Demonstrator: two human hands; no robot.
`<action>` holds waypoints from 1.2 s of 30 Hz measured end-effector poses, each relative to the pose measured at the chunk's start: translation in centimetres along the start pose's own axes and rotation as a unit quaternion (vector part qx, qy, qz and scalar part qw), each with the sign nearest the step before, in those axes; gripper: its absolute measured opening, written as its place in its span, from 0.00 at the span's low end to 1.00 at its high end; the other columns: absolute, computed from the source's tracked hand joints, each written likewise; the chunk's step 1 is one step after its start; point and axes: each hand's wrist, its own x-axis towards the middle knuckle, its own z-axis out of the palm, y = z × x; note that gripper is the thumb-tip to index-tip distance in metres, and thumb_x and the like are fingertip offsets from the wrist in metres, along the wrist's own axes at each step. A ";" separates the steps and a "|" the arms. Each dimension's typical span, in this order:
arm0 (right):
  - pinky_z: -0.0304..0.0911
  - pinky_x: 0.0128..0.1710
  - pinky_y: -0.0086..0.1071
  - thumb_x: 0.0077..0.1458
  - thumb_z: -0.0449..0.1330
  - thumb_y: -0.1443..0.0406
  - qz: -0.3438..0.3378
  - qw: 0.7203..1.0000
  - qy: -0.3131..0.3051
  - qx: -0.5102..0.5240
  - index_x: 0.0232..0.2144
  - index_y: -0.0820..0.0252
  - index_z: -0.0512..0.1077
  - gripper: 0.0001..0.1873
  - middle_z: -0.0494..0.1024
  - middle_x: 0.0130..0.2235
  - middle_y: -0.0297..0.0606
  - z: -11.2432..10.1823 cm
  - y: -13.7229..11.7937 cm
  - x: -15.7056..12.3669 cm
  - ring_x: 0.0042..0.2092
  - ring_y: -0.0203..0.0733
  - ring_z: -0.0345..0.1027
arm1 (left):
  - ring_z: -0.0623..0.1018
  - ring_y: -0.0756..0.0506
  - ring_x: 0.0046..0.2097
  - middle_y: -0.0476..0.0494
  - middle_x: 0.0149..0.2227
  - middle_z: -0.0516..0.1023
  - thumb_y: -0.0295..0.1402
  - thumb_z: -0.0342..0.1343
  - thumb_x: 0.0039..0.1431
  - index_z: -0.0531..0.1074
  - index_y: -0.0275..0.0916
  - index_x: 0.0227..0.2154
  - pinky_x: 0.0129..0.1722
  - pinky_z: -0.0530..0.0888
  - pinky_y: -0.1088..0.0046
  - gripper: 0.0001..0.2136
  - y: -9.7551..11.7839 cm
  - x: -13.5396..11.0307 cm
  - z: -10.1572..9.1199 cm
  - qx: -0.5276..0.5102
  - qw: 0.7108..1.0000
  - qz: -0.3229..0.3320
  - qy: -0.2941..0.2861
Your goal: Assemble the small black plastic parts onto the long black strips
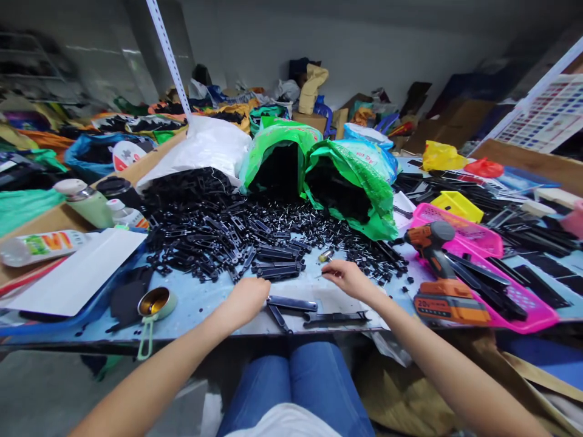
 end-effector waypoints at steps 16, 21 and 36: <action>0.56 0.37 0.24 0.50 0.51 0.77 -0.099 0.962 -0.180 -0.181 0.30 0.65 0.71 0.11 0.71 0.34 0.39 0.9 -5.2 -2.5 0.39 0.36 0.64 | 0.75 0.43 0.36 0.43 0.32 0.75 0.26 0.50 0.55 0.68 0.37 0.31 0.33 0.67 0.73 0.03 -0.5 0.8 2.6 -0.159 0.985 -0.034 0.050; 0.58 0.36 0.26 0.49 0.50 0.79 -0.108 0.950 -0.183 -0.231 0.30 0.65 0.70 0.12 0.71 0.33 0.40 1.8 -4.4 -3.0 0.37 0.37 0.65 | 0.75 0.46 0.37 0.45 0.34 0.75 0.27 0.51 0.55 0.67 0.37 0.35 0.36 0.67 0.74 0.05 -0.3 0.3 3.6 -0.241 0.965 -0.059 0.087; 0.60 0.49 0.32 0.62 0.42 0.60 -0.231 0.973 -0.009 0.012 0.56 0.58 0.57 0.22 0.65 0.48 0.38 10.7 -6.2 -0.9 0.47 0.37 0.58 | 0.76 0.42 0.38 0.37 0.34 0.78 0.31 0.44 0.58 0.75 0.36 0.33 0.35 0.67 0.71 0.13 7.3 -0.5 6.7 -0.235 0.924 -0.302 0.018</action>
